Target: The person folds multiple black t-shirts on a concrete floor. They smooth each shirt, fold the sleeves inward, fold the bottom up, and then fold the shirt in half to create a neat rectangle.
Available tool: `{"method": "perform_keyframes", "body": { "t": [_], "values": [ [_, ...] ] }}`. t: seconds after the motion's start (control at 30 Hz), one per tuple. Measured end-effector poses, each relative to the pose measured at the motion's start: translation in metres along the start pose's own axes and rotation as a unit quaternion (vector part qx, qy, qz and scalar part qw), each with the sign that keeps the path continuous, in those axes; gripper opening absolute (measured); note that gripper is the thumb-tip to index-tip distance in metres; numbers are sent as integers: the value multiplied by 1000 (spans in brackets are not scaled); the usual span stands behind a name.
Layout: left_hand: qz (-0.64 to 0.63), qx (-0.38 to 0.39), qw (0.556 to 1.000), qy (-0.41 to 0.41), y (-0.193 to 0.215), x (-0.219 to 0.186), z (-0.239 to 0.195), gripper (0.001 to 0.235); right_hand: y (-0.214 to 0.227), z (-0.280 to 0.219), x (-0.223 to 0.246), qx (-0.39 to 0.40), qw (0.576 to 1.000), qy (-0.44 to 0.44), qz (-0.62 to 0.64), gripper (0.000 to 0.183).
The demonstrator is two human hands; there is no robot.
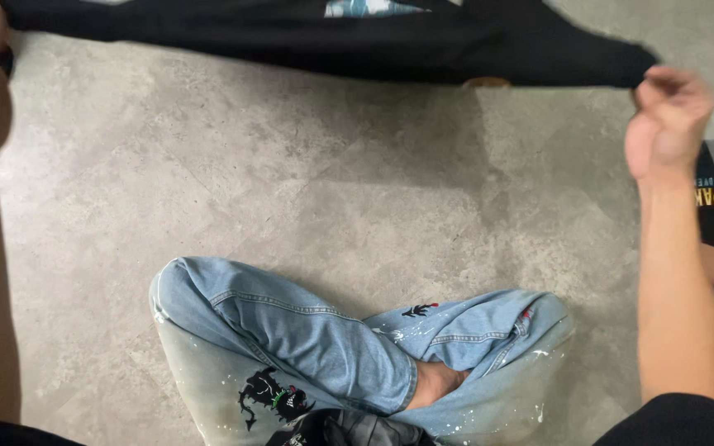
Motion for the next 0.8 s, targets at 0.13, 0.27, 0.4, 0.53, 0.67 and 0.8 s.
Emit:
{"method": "perform_keyframes", "body": {
  "t": [0.13,0.27,0.4,0.53,0.67,0.8],
  "values": [
    [-177,40,974,137,-77,79,-56,37,-8,-102,-80,14,997,-81,-14,20],
    [-115,88,958,250,-147,177,-112,27,-23,-187,-130,154,958,-165,-176,22],
    [5,141,938,318,-167,194,-158,31,-6,-222,-157,163,940,-181,-239,49],
    [37,102,932,346,-157,173,-160,38,-6,-233,-164,104,938,-208,-255,47],
    [108,140,933,313,-153,160,-171,43,36,-240,-218,112,909,-194,-353,23],
    [82,227,893,379,-150,187,-215,55,64,-255,-215,125,879,-246,-389,27]
  ]
}}
Point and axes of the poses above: each hand's wrist, its own z-axis towards the middle knuckle, its own y-axis out of the back of the hand, x = y × z, the point moved 9 cm from there along z, towards the middle knuckle, and after that the axes turned 13 degrees about y, right-handed, at the moved point
